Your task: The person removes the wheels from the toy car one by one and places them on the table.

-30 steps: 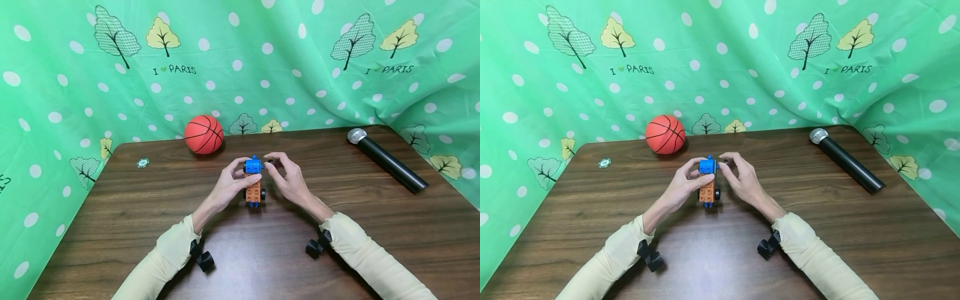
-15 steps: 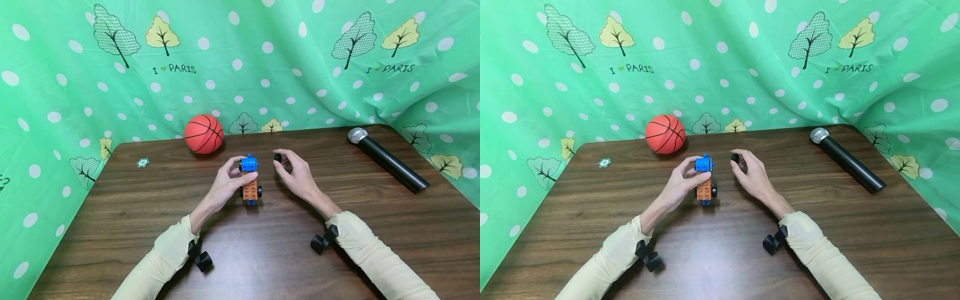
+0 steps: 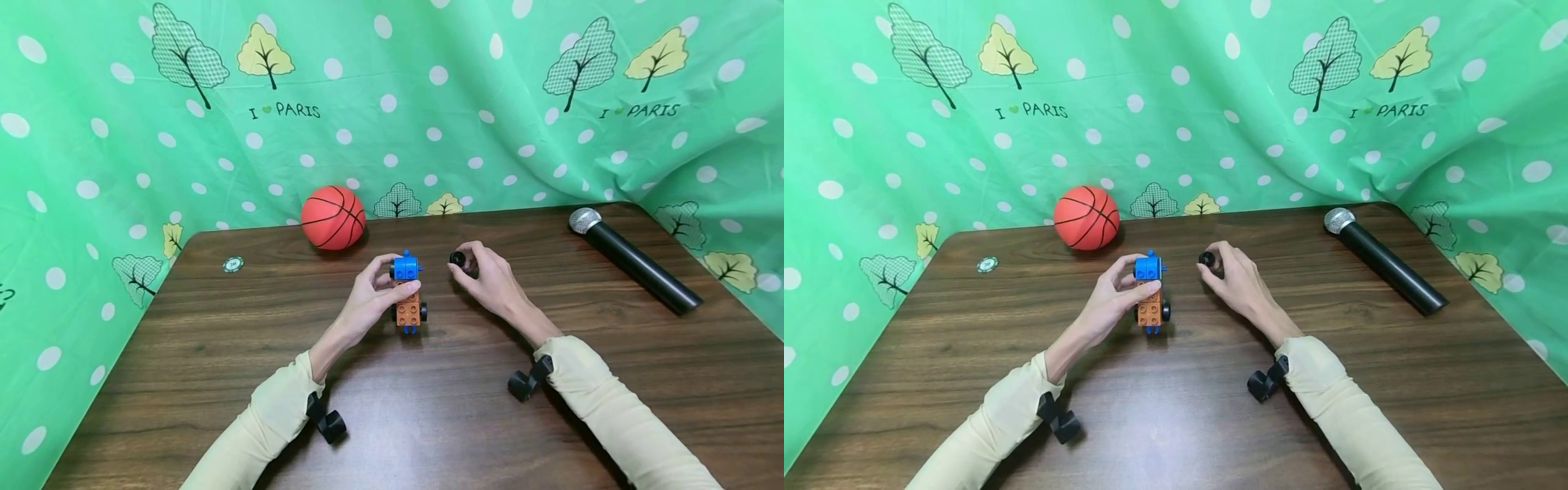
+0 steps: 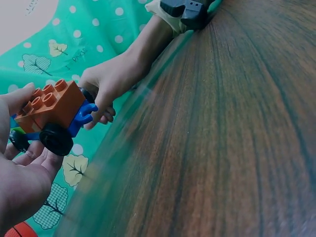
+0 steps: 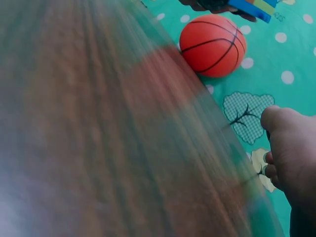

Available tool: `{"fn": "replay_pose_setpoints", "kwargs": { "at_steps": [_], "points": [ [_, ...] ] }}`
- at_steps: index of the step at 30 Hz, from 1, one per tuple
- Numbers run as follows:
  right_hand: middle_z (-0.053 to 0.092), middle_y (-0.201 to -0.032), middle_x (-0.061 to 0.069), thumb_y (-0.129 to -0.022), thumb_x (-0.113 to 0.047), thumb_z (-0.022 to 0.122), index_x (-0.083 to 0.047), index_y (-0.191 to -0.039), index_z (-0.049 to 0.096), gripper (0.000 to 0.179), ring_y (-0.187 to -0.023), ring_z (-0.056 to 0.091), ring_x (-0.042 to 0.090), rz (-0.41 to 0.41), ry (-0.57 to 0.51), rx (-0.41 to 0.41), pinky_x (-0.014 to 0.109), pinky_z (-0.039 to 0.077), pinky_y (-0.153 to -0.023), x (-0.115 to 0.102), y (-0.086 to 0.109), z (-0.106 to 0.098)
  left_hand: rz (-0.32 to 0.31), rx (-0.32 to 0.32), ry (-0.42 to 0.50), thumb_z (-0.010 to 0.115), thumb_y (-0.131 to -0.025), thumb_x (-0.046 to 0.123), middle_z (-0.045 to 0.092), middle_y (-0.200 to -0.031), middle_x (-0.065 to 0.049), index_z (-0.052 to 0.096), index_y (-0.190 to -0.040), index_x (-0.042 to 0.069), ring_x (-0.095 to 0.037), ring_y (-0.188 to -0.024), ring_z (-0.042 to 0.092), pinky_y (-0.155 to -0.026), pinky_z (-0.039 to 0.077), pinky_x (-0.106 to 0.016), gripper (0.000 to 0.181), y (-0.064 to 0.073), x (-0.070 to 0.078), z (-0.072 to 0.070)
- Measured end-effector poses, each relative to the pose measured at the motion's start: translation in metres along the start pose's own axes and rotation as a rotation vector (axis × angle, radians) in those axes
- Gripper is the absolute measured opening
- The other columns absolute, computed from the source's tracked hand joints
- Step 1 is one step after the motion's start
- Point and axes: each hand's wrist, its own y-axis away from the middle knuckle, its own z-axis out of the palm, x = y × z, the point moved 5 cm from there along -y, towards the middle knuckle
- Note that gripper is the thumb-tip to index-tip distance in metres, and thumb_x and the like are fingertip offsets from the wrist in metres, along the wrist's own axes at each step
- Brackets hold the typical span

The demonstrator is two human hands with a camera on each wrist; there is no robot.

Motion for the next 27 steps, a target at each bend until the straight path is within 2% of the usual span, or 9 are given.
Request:
{"fn": "replay_pose_setpoints", "kwargs": {
  "at_steps": [5, 16, 27],
  "points": [
    [0.06, -0.089, 0.01, -0.094, -0.012, 0.075, -0.002, -0.111, 0.062, 0.024, -0.08, 0.057, 0.024, 0.04, 0.034, -0.044, 0.04, 0.049, -0.07, 0.01, -0.003, 0.002, -0.006, -0.005, -0.006, 0.072, -0.095, 0.012, 0.071, -0.114, -0.017, 0.048, -0.143, 0.007, -0.019, -0.098, 0.067, -0.085, 0.055, -0.034, 0.053, 0.001, -0.001, 0.001],
    [0.06, -0.095, 0.012, -0.097, -0.017, 0.073, -0.001, -0.114, 0.065, 0.025, -0.088, 0.054, 0.029, 0.125, 0.094, -0.203, 0.045, 0.045, -0.077, 0.027, -0.005, 0.011, -0.015, -0.001, -0.018, 0.072, -0.096, 0.013, 0.071, -0.109, -0.014, 0.048, -0.142, 0.008, -0.018, -0.092, 0.066, -0.083, 0.055, -0.033, 0.052, 0.002, -0.003, 0.001],
    [0.061, -0.101, 0.016, -0.098, -0.021, 0.074, 0.001, -0.116, 0.068, 0.029, -0.092, 0.056, 0.033, 0.128, 0.109, -0.221, 0.048, 0.046, -0.081, 0.029, -0.006, 0.013, -0.006, -0.001, -0.015, 0.073, -0.095, 0.012, 0.071, -0.111, -0.015, 0.048, -0.142, 0.008, -0.017, -0.094, 0.066, -0.083, 0.055, -0.033, 0.054, 0.002, -0.004, 0.002]
  ]
}}
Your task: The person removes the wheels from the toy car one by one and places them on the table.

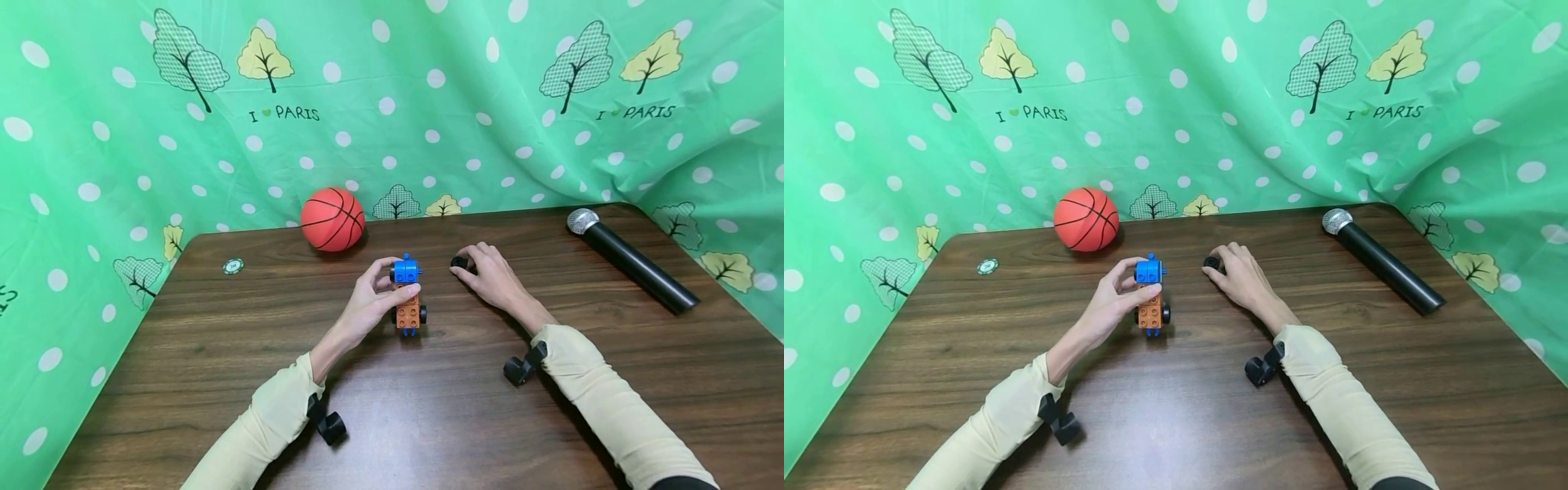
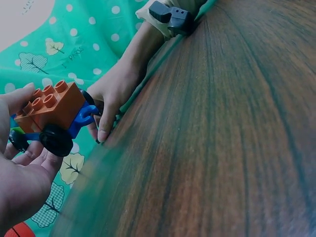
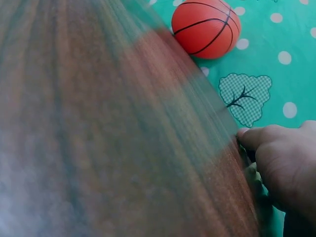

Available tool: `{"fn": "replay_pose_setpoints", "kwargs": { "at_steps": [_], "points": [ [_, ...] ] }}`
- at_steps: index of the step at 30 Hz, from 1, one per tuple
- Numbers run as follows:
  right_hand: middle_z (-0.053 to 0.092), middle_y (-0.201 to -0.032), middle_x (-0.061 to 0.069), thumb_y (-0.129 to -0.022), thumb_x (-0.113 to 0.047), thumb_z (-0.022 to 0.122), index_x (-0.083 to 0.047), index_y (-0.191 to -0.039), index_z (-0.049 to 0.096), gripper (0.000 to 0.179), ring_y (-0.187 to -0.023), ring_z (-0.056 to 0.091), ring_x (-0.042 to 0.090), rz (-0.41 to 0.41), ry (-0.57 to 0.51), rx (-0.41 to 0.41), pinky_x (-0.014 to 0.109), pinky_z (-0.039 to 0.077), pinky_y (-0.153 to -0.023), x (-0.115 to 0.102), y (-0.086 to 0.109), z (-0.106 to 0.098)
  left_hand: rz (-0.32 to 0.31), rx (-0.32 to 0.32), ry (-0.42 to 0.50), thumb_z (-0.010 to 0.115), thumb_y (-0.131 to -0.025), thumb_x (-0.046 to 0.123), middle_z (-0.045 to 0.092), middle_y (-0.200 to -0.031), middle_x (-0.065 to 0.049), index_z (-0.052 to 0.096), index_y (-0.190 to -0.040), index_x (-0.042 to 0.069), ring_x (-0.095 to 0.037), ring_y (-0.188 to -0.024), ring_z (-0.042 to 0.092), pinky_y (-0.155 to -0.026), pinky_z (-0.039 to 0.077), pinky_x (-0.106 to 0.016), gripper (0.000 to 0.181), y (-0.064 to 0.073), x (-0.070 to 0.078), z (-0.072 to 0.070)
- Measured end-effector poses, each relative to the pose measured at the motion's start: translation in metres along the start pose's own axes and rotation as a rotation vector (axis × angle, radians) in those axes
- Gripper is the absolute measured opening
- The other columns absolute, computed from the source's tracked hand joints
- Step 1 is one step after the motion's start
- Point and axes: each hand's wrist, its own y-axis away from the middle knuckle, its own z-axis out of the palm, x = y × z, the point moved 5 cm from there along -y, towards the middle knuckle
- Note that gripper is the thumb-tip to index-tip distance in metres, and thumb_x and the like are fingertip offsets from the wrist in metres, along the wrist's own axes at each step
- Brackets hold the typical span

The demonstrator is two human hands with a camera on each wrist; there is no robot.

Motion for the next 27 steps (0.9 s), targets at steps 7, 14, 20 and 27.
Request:
{"fn": "replay_pose_setpoints", "kwargs": {
  "at_steps": [7, 14, 20, 27],
  "points": [
    [0.06, -0.101, 0.017, -0.099, -0.023, 0.072, 0.001, -0.117, 0.068, 0.031, -0.093, 0.054, 0.034, 0.016, -0.012, -0.015, 0.049, 0.044, -0.081, 0.0, -0.001, 0.0, -0.003, 0.011, 0.003, 0.073, -0.095, 0.011, 0.071, -0.115, -0.017, 0.047, -0.143, 0.007, -0.018, -0.096, 0.067, -0.083, 0.055, -0.033, 0.055, 0.0, -0.001, -0.002],
    [0.059, -0.103, 0.018, -0.101, -0.026, 0.07, 0.003, -0.124, 0.063, 0.038, -0.097, 0.052, 0.036, 0.085, -0.074, -0.012, 0.051, 0.043, -0.085, 0.001, 0.003, -0.002, -0.017, 0.02, 0.004, 0.073, -0.095, 0.014, 0.07, -0.118, -0.018, 0.045, -0.144, 0.008, -0.02, -0.1, 0.067, -0.085, 0.055, -0.034, 0.056, 0.0, -0.003, -0.003],
    [0.056, -0.096, 0.012, -0.104, -0.026, 0.064, 0.0, -0.121, 0.063, 0.031, -0.089, 0.051, 0.03, 0.104, -0.13, 0.041, 0.047, 0.041, -0.082, -0.011, 0.008, -0.003, -0.034, 0.048, -0.005, 0.074, -0.094, 0.017, 0.07, -0.12, -0.018, 0.045, -0.146, 0.007, -0.022, -0.104, 0.068, -0.089, 0.055, -0.036, 0.06, 0.0, -0.001, -0.004],
    [0.063, -0.086, 0.006, -0.106, -0.019, 0.062, -0.005, -0.113, 0.069, 0.017, -0.074, 0.056, 0.02, 0.06, -0.408, 0.023, 0.029, 0.044, -0.065, -0.045, 0.026, 0.0, -0.041, 0.068, 0.002, 0.076, -0.093, 0.017, 0.071, -0.118, -0.017, 0.05, -0.141, 0.001, -0.024, -0.105, 0.07, -0.093, 0.054, -0.035, 0.056, -0.002, -0.002, -0.002]
  ]
}}
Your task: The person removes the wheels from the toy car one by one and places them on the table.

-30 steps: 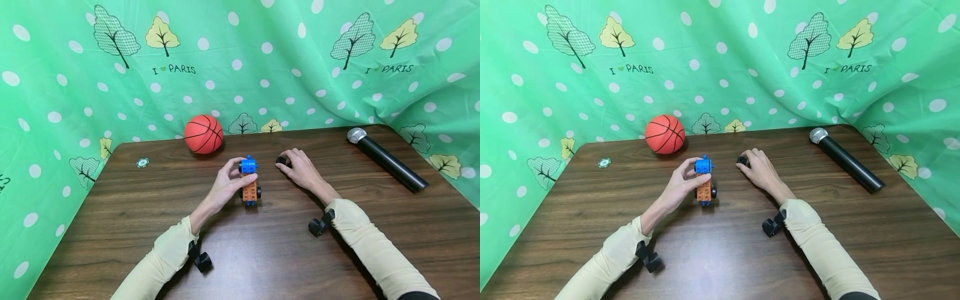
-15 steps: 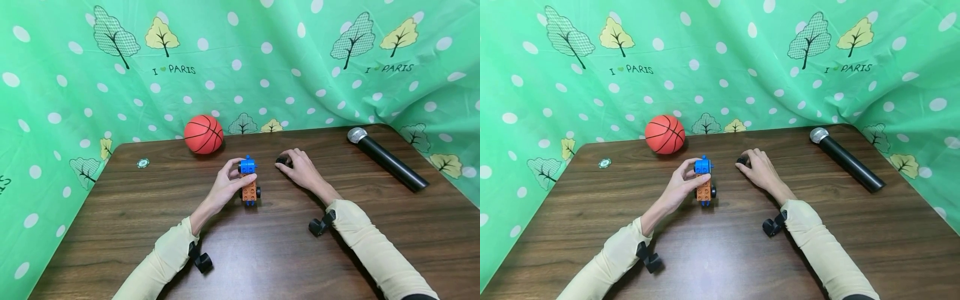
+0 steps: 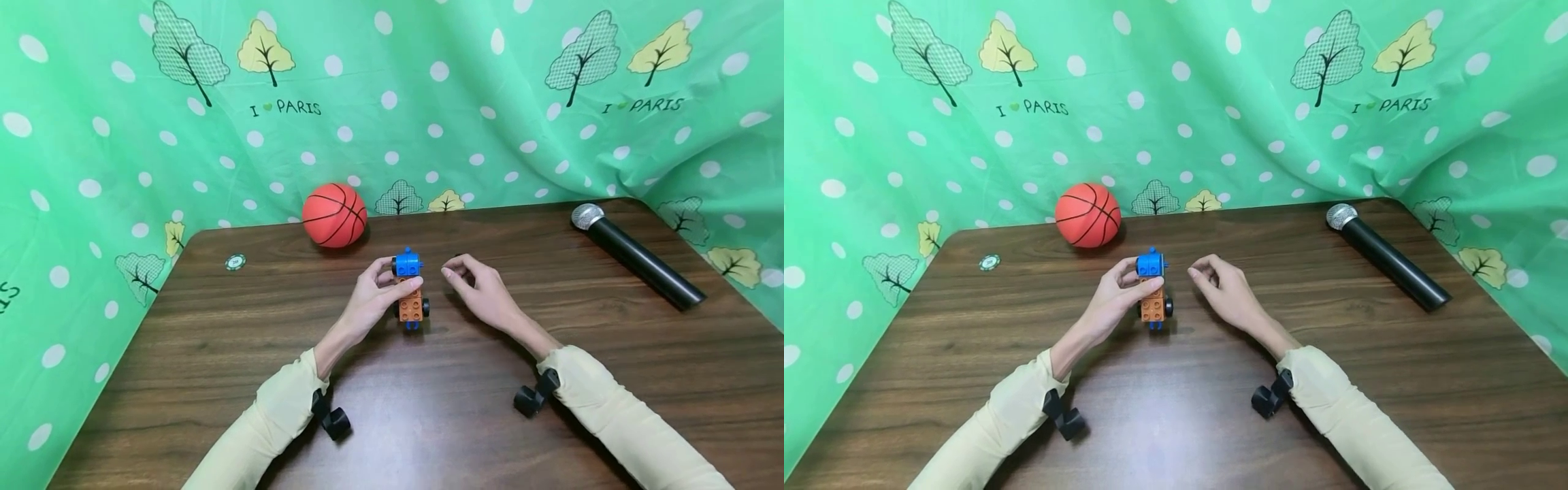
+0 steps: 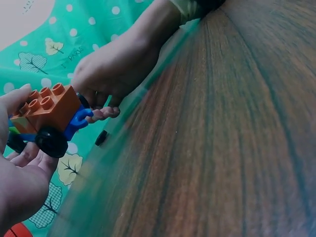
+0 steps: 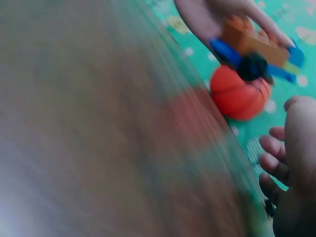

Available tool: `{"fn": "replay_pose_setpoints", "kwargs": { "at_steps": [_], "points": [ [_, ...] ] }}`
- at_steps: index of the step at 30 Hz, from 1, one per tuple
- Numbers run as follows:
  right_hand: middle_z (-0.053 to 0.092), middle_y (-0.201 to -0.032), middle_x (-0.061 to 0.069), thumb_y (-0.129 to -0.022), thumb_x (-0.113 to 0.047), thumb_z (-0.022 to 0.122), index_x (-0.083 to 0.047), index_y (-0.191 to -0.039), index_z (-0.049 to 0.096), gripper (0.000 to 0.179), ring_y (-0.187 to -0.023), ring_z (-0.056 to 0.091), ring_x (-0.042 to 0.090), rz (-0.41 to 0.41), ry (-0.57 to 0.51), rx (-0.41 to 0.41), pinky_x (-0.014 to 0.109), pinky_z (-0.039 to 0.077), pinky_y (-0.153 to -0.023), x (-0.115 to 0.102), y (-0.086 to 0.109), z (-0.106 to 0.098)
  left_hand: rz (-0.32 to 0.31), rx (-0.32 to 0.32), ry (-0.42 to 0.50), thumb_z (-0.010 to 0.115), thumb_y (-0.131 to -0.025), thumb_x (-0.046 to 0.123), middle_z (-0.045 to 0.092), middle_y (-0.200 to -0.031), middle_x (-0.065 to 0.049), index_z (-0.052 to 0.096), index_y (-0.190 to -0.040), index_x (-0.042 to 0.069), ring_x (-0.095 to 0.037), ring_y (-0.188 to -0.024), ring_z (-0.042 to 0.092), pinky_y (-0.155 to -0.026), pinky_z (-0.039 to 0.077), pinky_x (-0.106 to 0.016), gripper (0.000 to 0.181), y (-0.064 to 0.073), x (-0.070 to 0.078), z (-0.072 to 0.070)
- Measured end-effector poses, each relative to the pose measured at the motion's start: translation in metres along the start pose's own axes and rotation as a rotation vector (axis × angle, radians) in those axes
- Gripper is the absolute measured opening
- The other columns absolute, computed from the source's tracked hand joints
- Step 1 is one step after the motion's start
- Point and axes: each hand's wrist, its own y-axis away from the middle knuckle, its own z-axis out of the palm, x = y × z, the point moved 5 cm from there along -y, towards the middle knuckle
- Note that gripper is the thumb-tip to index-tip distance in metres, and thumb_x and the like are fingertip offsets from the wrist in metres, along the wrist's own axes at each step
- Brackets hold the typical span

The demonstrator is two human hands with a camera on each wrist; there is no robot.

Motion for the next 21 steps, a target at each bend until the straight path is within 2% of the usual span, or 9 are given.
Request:
{"fn": "replay_pose_setpoints", "kwargs": {
  "at_steps": [5, 9, 13, 16, 21],
  "points": [
    [0.064, -0.084, 0.008, -0.11, -0.018, 0.053, -0.004, -0.112, 0.067, 0.021, -0.076, 0.06, 0.024, 0.015, -0.188, -0.116, 0.032, 0.05, -0.068, -0.021, 0.017, 0.019, 0.004, 0.006, 0.035, 0.075, -0.092, 0.014, 0.072, -0.112, -0.015, 0.055, -0.129, -0.002, -0.023, -0.104, 0.072, -0.092, 0.054, -0.033, 0.045, -0.001, 0.001, 0.002],
    [0.063, -0.083, 0.006, -0.112, -0.015, 0.047, -0.001, -0.111, 0.063, 0.022, -0.075, 0.06, 0.024, 0.037, -0.301, -0.157, 0.033, 0.051, -0.068, -0.032, 0.025, 0.032, 0.018, 0.053, 0.035, 0.077, -0.091, 0.014, 0.073, -0.101, -0.01, 0.061, -0.12, -0.001, -0.016, -0.094, 0.071, -0.087, 0.053, -0.029, 0.037, -0.001, 0.003, 0.002],
    [0.064, -0.082, 0.009, -0.112, -0.012, 0.045, 0.003, -0.11, 0.059, 0.021, -0.076, 0.061, 0.02, 0.065, -0.372, -0.134, 0.031, 0.052, -0.069, -0.038, 0.027, 0.039, 0.037, 0.102, 0.033, 0.079, -0.09, 0.017, 0.072, -0.091, -0.005, 0.065, -0.11, 0.001, -0.011, -0.084, 0.066, -0.082, 0.051, -0.026, 0.029, -0.002, 0.004, 0.003],
    [0.064, -0.082, 0.012, -0.112, -0.011, 0.045, 0.005, -0.108, 0.058, 0.021, -0.075, 0.062, 0.018, 0.084, -0.4, -0.088, 0.03, 0.054, -0.07, -0.04, 0.027, 0.042, 0.048, 0.117, 0.035, 0.079, -0.09, 0.018, 0.072, -0.089, -0.004, 0.066, -0.108, 0.001, -0.011, -0.082, 0.065, -0.081, 0.051, -0.026, 0.027, -0.002, 0.005, 0.004],
    [0.065, -0.08, 0.013, -0.111, -0.009, 0.048, 0.007, -0.112, 0.056, 0.018, -0.073, 0.062, 0.017, 0.118, -0.434, -0.009, 0.03, 0.054, -0.068, -0.037, 0.026, 0.041, 0.068, 0.065, 0.012, 0.076, -0.093, 0.016, 0.073, -0.099, -0.008, 0.067, -0.118, -0.002, -0.014, -0.091, 0.067, -0.085, 0.054, -0.029, 0.032, -0.001, 0.005, 0.008]
  ]
}}
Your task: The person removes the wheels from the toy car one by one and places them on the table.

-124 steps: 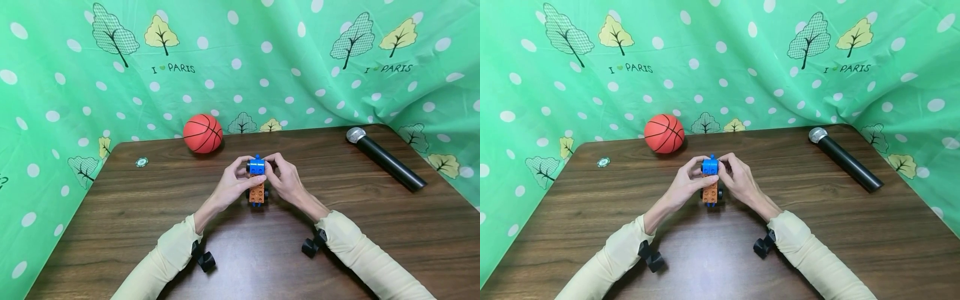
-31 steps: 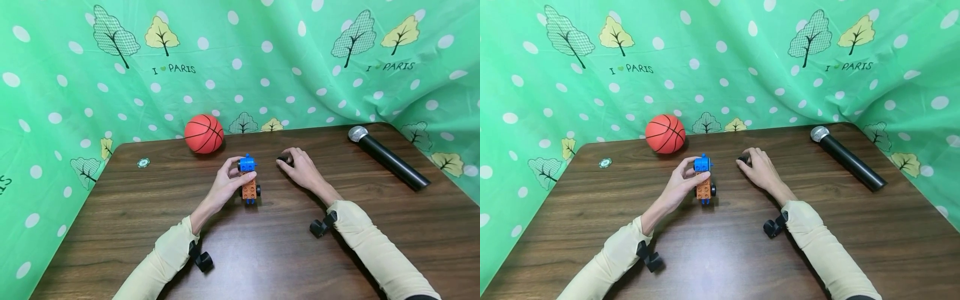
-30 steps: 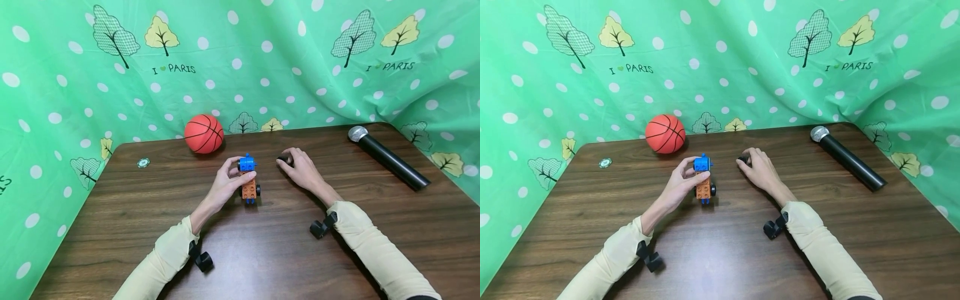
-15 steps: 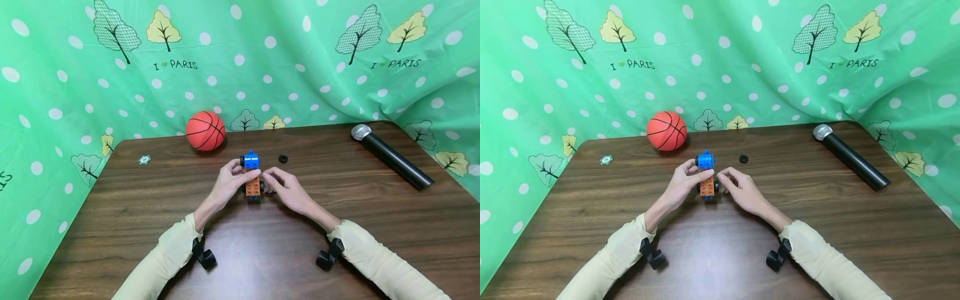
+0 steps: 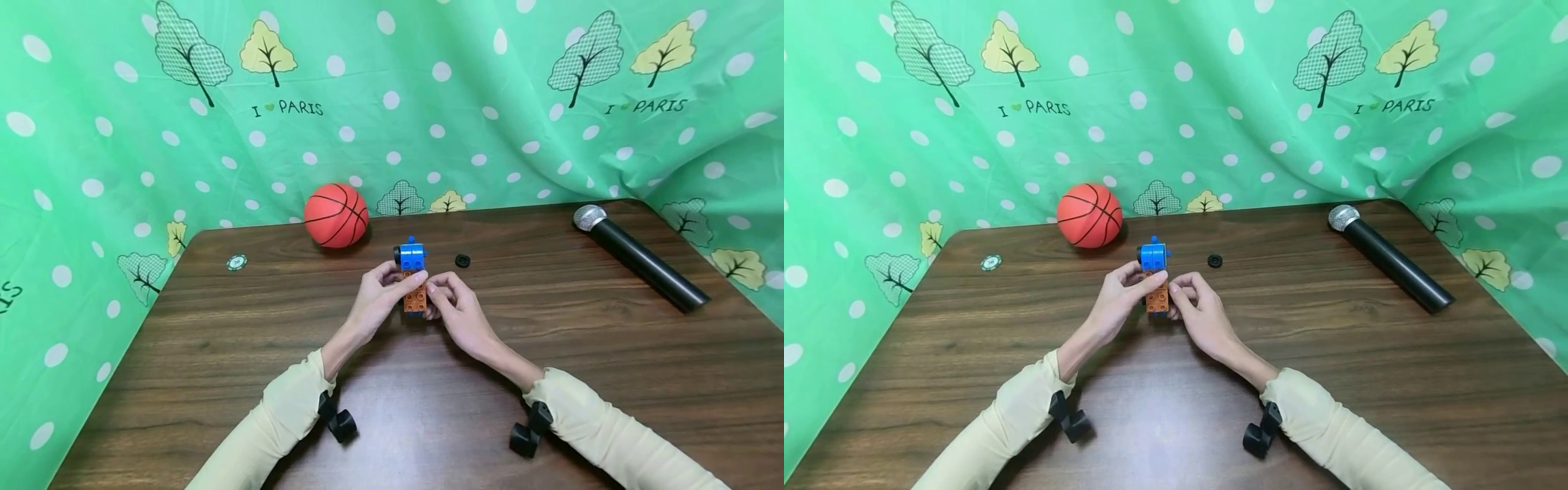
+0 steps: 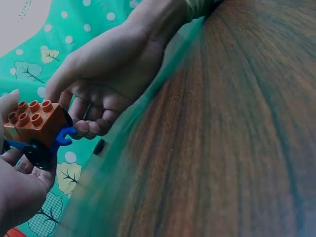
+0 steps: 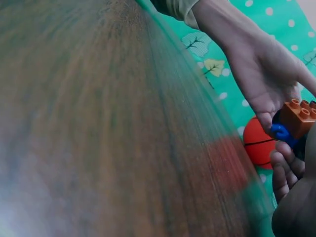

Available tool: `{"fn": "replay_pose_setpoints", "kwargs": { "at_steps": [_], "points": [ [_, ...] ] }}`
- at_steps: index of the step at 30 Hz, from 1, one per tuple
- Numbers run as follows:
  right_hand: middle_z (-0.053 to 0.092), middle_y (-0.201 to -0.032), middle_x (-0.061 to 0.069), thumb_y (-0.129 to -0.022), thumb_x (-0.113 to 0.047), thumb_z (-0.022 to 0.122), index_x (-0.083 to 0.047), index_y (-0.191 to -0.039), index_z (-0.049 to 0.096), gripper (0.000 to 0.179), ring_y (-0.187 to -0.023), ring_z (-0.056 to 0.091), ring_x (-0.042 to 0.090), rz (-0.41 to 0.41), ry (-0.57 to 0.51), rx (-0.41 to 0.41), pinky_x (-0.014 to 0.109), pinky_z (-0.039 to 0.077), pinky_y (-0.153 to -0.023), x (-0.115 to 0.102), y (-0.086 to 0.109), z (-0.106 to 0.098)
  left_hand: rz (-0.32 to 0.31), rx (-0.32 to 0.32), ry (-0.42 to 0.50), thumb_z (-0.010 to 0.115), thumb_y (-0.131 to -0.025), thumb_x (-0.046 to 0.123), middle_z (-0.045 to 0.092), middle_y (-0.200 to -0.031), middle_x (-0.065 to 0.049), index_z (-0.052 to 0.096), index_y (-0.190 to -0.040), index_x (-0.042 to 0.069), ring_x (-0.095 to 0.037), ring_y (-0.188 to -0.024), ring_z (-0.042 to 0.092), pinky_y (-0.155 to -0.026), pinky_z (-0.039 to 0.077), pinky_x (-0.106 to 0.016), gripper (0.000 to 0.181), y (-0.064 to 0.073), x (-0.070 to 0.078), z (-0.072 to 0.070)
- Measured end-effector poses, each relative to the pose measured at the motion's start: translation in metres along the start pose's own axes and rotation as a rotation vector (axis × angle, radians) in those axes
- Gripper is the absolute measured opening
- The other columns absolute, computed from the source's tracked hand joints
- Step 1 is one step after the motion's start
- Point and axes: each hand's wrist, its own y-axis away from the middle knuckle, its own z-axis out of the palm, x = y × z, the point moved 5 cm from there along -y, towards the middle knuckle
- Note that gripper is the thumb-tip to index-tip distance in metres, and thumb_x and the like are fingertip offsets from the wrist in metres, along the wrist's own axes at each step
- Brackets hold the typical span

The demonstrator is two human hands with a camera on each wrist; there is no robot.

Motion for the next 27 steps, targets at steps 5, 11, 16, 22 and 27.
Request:
{"fn": "replay_pose_setpoints", "kwargs": {
  "at_steps": [5, 11, 16, 22, 27],
  "points": [
    [0.065, -0.079, 0.014, -0.11, -0.008, 0.048, 0.006, -0.113, 0.053, 0.015, -0.072, 0.062, 0.017, 0.009, -0.023, 0.037, 0.03, 0.053, -0.067, 0.0, -0.0002, -0.0021, 0.017, -0.078, -0.031, 0.072, -0.096, 0.016, 0.073, -0.11, -0.012, 0.064, -0.127, -0.002, -0.019, -0.103, 0.07, -0.09, 0.055, -0.032, 0.037, 0.0024, -0.0022, 0.0029],
    [0.063, -0.082, 0.011, -0.111, -0.009, 0.046, 0.007, -0.115, 0.053, 0.018, -0.073, 0.06, 0.016, 0.024, -0.051, 0.038, 0.029, 0.051, -0.069, -0.0016, 0.0013, 0.0004, 0.02, -0.075, -0.033, 0.07, -0.098, 0.018, 0.074, -0.106, -0.012, 0.064, -0.127, -0.002, -0.015, -0.099, 0.07, -0.087, 0.054, -0.029, 0.036, 0.0024, -0.0021, 0.0029],
    [0.06, -0.084, 0.013, -0.113, -0.014, 0.042, 0.006, -0.117, 0.052, 0.022, -0.076, 0.057, 0.018, 0.015, -0.054, 0.006, 0.03, 0.05, -0.07, -0.003, 0.002, 0.0045, 0.013, -0.034, -0.013, 0.071, -0.097, 0.018, 0.073, -0.105, -0.011, 0.065, -0.125, -0.003, -0.012, -0.094, 0.068, -0.084, 0.054, -0.028, 0.035, 0.0017, -0.0002, 0.0015],
    [0.061, -0.086, 0.012, -0.112, -0.016, 0.046, 0.003, -0.117, 0.059, 0.023, -0.079, 0.058, 0.023, -0.037, 0.028, 0.041, 0.029, 0.05, -0.072, -0.0047, 0.0025, 0.0027, 0.007, -0.034, -0.004, 0.071, -0.098, 0.02, 0.073, -0.106, -0.012, 0.064, -0.127, -0.002, -0.013, -0.094, 0.067, -0.085, 0.055, -0.03, 0.037, 0.0007, 0.0004, 0.001],
    [0.065, -0.081, 0.009, -0.11, -0.015, 0.053, -0.001, -0.111, 0.064, 0.018, -0.074, 0.061, 0.032, -0.1, 0.131, 0.089, 0.026, 0.049, -0.066, -0.0073, 0.0032, -0.001, -0.001, -0.04, 0.003, 0.071, -0.098, 0.02, 0.073, -0.106, -0.012, 0.065, -0.126, -0.002, -0.013, -0.095, 0.067, -0.086, 0.055, -0.03, 0.036, -0.0006, -0.0003, 0.0009]
  ]
}}
